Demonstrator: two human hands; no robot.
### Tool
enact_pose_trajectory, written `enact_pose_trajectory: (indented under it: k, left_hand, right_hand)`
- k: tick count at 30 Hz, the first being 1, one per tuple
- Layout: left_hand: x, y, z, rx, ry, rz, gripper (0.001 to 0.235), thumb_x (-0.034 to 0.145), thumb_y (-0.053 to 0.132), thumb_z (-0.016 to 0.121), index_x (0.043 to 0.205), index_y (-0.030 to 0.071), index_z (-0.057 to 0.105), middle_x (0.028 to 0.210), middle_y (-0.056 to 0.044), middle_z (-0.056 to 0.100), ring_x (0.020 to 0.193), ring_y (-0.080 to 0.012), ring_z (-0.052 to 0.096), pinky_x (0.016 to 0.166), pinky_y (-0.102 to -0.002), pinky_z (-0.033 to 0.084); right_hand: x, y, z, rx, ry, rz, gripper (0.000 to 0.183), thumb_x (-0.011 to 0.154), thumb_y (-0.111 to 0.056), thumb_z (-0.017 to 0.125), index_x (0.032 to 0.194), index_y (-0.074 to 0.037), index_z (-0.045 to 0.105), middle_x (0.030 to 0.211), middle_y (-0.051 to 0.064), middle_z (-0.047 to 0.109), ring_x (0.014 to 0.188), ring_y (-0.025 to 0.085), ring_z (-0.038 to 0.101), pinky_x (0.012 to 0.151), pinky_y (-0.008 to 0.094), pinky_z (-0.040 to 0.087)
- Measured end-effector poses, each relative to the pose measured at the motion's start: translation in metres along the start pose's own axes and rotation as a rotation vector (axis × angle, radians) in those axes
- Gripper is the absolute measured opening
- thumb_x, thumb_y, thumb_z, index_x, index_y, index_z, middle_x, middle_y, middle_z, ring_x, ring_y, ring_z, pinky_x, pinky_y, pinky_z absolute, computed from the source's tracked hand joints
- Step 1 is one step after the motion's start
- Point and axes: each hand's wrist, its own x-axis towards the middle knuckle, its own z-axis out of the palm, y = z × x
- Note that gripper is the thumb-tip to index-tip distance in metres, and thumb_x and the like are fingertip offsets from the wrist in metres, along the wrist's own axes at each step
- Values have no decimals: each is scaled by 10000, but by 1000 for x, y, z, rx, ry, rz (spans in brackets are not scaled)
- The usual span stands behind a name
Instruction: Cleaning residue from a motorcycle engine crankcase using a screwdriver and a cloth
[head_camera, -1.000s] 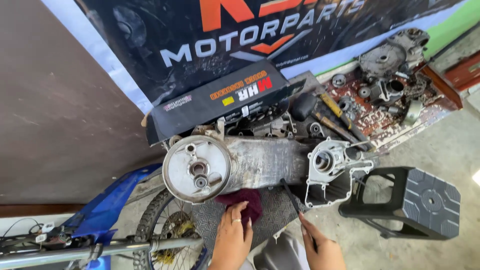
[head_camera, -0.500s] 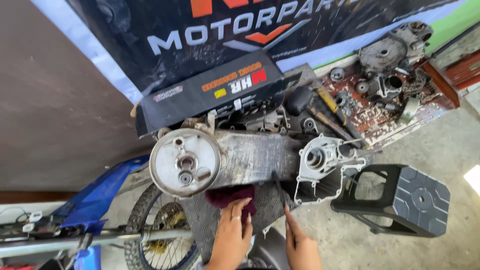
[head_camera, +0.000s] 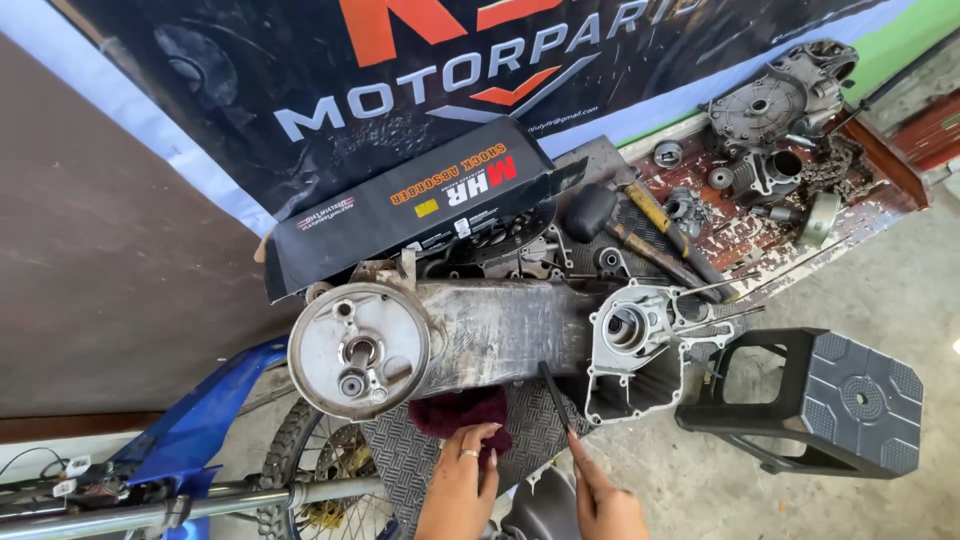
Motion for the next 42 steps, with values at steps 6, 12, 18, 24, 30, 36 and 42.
enact_pose_trajectory:
  k: [6,12,18,24,30,36,42]
  left_hand:
    - [-1,-2,-6,25,-70,0,424,880,123,619,1296,198,586,1260,-35,647,1092,-248,672,942,-409,536]
    - [2,-2,-6,16,-129,-37,388,882,131,616,1257,232,604,1230,5,663,1068,-218,678,929,-396,542]
    - [4,8,-10,18,-142,20,358,897,134,605,1248,205,596,1214,-28,661,1060,-246,673,921,-412,526]
    - [-4,8,-3,-4,-122,91,349,891,120,607,1232,191,601,1204,-23,653,1022,-241,666,896,-400,530]
    - [7,31,-11,12,-162,56,335,909,134,598,1236,206,607,1213,-9,647,1034,-239,671,914,-407,520]
    - [16,9,4,228,3,88,496,840,227,691,1317,188,560,1291,-40,600,1143,-264,598,963,-452,482]
    - [17,-39,22,501,-123,-44,830,737,123,806,1467,208,421,1332,-124,485,1172,-332,536,974,-471,533]
  right_hand:
    - [-7,-20,-10,70,-2,18,537,903,-124,635,1379,-372,653,589,49,778,399,99,619,493,290,541]
    - [-10,-13,-6,87,13,6,510,893,-118,643,1344,-352,686,619,17,804,407,87,632,497,264,541]
    - [-1,-29,-21,71,-8,23,520,905,-147,640,1370,-380,663,624,14,795,418,82,610,507,289,539]
    - [-2,-40,-35,81,-9,18,498,904,-149,630,1350,-363,687,538,68,698,422,116,559,509,325,525]
    - [12,-54,-47,61,-35,13,501,927,-183,617,1388,-378,646,593,71,748,443,126,639,536,339,550]
    - [-5,-21,-50,90,-157,-141,553,873,-193,675,1394,-375,630,958,6,818,740,107,784,698,307,628]
    - [-6,64,-18,-191,-308,-53,660,899,-489,666,1503,-471,400,678,8,812,670,142,841,672,291,661]
